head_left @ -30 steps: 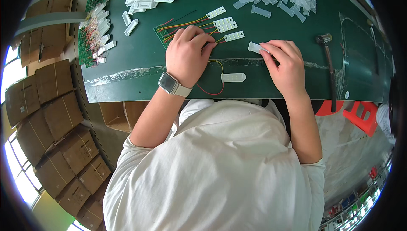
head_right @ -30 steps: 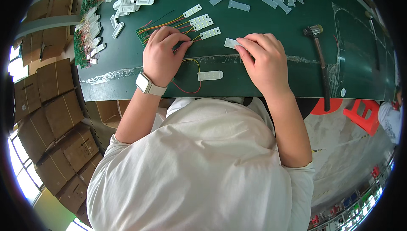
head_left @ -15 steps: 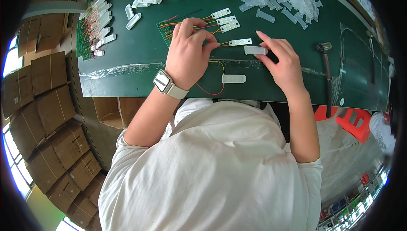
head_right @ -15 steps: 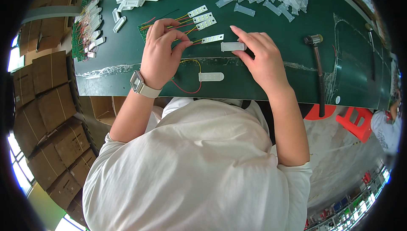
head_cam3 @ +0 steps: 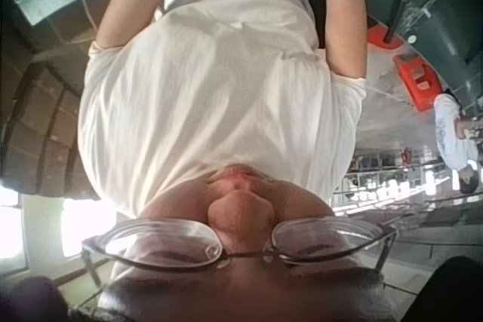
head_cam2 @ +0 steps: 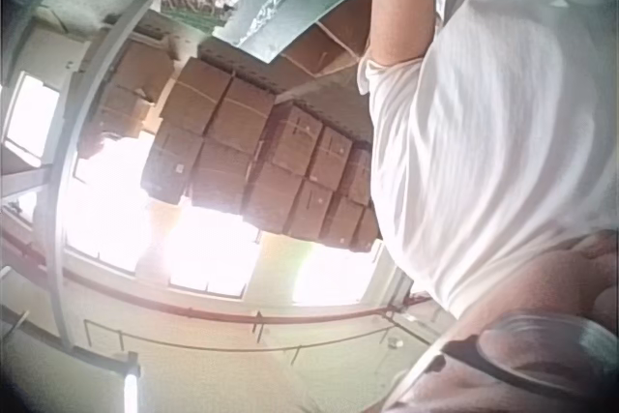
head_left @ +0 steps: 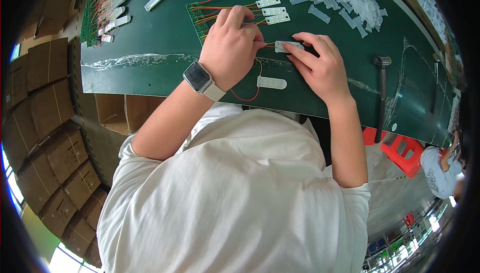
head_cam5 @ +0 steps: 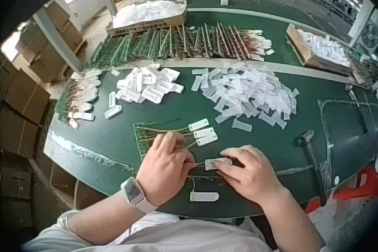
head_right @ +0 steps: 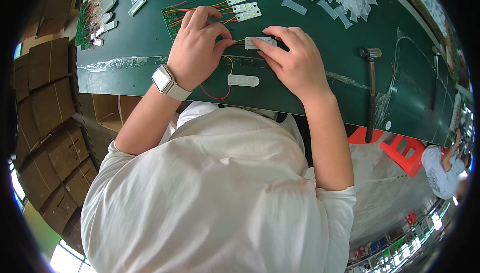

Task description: Manually placing small LED modules onto a PCB strip and using a small hammer to secure them into place.

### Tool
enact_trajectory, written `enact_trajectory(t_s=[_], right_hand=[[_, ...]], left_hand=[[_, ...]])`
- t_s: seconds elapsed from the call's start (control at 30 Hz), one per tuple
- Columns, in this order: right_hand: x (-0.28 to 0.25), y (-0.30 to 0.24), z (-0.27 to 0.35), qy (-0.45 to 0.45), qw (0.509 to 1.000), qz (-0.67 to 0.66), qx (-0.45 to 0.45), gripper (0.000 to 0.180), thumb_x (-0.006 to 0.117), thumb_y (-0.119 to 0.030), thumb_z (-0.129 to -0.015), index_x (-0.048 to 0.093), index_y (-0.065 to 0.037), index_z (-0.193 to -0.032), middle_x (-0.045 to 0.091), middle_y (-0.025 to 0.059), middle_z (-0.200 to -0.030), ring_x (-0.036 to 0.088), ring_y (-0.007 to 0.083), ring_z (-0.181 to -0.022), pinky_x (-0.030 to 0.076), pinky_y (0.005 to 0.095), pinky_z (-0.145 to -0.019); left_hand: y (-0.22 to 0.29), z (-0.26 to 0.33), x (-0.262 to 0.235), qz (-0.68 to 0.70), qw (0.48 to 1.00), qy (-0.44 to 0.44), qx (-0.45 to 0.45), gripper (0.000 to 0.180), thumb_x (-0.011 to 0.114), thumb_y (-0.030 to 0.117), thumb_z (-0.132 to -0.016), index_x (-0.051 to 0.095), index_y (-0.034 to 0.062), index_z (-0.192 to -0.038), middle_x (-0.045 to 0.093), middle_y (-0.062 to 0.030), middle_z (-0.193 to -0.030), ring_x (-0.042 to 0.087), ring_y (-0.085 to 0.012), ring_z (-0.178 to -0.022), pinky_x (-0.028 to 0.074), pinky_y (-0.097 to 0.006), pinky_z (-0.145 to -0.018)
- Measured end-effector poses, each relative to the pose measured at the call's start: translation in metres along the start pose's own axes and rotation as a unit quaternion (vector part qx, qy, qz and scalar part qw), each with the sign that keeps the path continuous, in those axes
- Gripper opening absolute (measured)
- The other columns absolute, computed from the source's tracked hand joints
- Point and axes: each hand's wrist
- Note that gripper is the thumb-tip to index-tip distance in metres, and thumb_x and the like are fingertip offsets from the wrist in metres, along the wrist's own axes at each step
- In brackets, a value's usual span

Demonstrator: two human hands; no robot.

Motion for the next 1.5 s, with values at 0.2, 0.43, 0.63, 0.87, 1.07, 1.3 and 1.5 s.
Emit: enact_trajectory(t_s=[0.2,0.43,0.63,0.87,1.07,1.3,1.5], right_hand=[[0.001,0.003,0.003,0.008,1.000,0.007,-0.018,0.029,0.083,-0.011,-0.079,0.081,-0.019,-0.107,0.068,-0.0016,-0.106,0.064,0.0201,-0.093,0.055,0.0359,-0.079],[0.001,0.002,0.002,0.024,0.998,0.033,-0.055,0.023,0.082,-0.010,-0.080,0.080,-0.017,-0.102,0.068,-0.0040,-0.101,0.064,0.0178,-0.089,0.053,0.0343,-0.076],[-0.002,0.002,0.000,0.007,0.993,0.082,-0.083,0.029,0.081,-0.010,-0.077,0.080,-0.018,-0.106,0.068,-0.0045,-0.103,0.063,0.0167,-0.092,0.051,0.0324,-0.076],[-0.001,0.001,0.001,0.004,0.993,0.085,-0.081,0.033,0.081,-0.009,-0.076,0.080,-0.018,-0.108,0.067,-0.0050,-0.105,0.063,0.0169,-0.092,0.052,0.0328,-0.073],[0.000,0.004,0.000,-0.004,0.993,0.075,-0.091,0.032,0.080,-0.009,-0.077,0.079,-0.017,-0.108,0.067,-0.0049,-0.104,0.064,0.0157,-0.091,0.054,0.0321,-0.073],[-0.001,0.008,0.000,-0.010,0.992,0.070,-0.105,0.028,0.076,-0.012,-0.081,0.078,-0.018,-0.109,0.068,-0.0057,-0.105,0.064,0.0152,-0.091,0.055,0.0318,-0.070],[0.004,0.013,0.004,0.025,0.997,0.006,-0.072,0.030,0.079,-0.009,-0.079,0.077,-0.021,-0.106,0.069,-0.0053,-0.105,0.066,0.0170,-0.091,0.055,0.0327,-0.070]], left_hand=[[0.002,0.001,0.002,0.004,1.000,-0.015,-0.001,0.010,0.082,0.008,-0.080,0.076,0.0080,-0.088,0.060,-0.0073,-0.118,0.059,-0.0278,-0.109,0.053,-0.040,-0.095],[0.005,0.004,0.003,-0.019,1.000,0.002,0.000,0.012,0.085,0.013,-0.079,0.076,0.0108,-0.086,0.061,-0.0044,-0.117,0.059,-0.0261,-0.110,0.051,-0.041,-0.094],[0.002,0.002,-0.001,-0.087,0.995,0.048,0.026,0.017,0.086,0.015,-0.077,0.076,0.0160,-0.090,0.064,0.0018,-0.110,0.059,-0.0228,-0.110,0.048,-0.041,-0.088],[-0.002,0.012,0.000,-0.016,0.999,0.022,0.034,0.020,0.079,0.007,-0.080,0.071,0.0162,-0.096,0.065,0.0028,-0.093,0.065,-0.0187,-0.087,0.053,-0.035,-0.071],[0.003,0.006,0.001,-0.053,0.990,0.049,0.118,0.018,0.074,0.002,-0.081,0.066,0.0132,-0.094,0.063,-0.0002,-0.082,0.065,-0.0206,-0.082,0.055,-0.035,-0.070],[-0.004,-0.003,0.001,-0.065,0.990,0.035,0.122,0.026,0.076,0.003,-0.080,0.063,0.0130,-0.100,0.067,0.0006,-0.094,0.065,-0.0249,-0.085,0.055,-0.038,-0.077],[0.020,-0.005,-0.031,0.115,0.972,0.060,0.195,0.027,0.087,0.010,-0.077,0.066,0.0093,-0.094,0.070,-0.0040,-0.096,0.065,-0.0239,-0.082,0.054,-0.035,-0.073]])
Point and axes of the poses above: each hand's wrist, its own z-axis away from the middle knuckle, its own x-axis out of the palm, y = z × x
